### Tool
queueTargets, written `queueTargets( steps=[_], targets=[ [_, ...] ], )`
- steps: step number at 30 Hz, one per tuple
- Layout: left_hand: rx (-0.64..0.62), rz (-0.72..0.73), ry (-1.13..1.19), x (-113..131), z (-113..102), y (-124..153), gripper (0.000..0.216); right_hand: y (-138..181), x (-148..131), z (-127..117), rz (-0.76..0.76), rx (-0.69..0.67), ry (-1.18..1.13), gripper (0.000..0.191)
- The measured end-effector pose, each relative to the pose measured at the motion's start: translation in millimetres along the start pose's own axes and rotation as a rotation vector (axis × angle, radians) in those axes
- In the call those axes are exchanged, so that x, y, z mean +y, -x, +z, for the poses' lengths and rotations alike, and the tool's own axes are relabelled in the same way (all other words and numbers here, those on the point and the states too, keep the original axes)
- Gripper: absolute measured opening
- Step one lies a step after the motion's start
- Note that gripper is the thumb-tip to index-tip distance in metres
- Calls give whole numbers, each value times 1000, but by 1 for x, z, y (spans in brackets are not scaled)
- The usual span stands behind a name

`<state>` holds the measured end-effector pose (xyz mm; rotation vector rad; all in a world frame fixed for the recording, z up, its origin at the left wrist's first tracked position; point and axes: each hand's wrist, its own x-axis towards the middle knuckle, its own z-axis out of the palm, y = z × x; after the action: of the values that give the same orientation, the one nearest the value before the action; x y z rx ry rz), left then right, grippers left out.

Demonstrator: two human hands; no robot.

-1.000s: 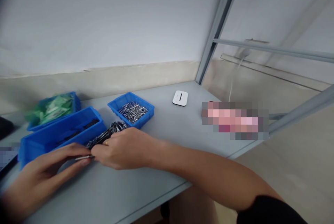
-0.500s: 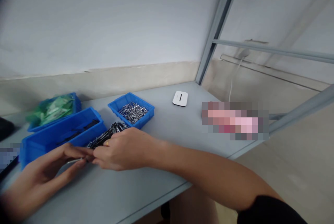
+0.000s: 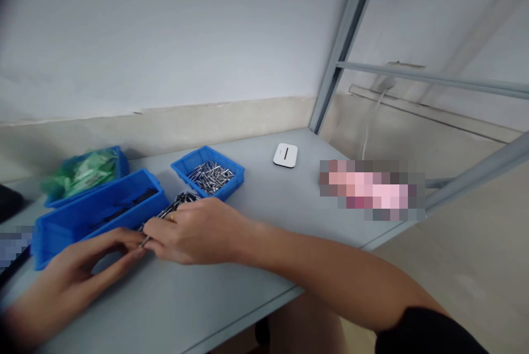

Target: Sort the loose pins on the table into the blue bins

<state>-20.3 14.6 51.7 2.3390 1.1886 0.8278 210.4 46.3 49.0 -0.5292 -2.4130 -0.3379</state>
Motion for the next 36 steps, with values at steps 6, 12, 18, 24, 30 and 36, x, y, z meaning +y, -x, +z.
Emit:
queueTargets(
  steps=[6,12,18,24,30,36],
  targets=[
    [-155,-4,-42,-4,-2,1,15,-1,0,-4,-23,-151,-36,29],
    [-165,-9,-33,-1,-3,0,18,-1,0,-6,-45,-217,-54,28],
    [-155,20,-32,-3,-3,0,13,-1,1,-6,-62,-198,-48,28],
    [-143,37,-29,-1,-4,0,12,0,1,-6,-68,-173,-48,29],
    [-154,35,-39,0,-5,1,12,0,1,-6,-62,-200,-60,27],
    [-88,1,-6,3,-5,-1,12,-2,1,-9,-50,-239,-62,24]
  ],
)
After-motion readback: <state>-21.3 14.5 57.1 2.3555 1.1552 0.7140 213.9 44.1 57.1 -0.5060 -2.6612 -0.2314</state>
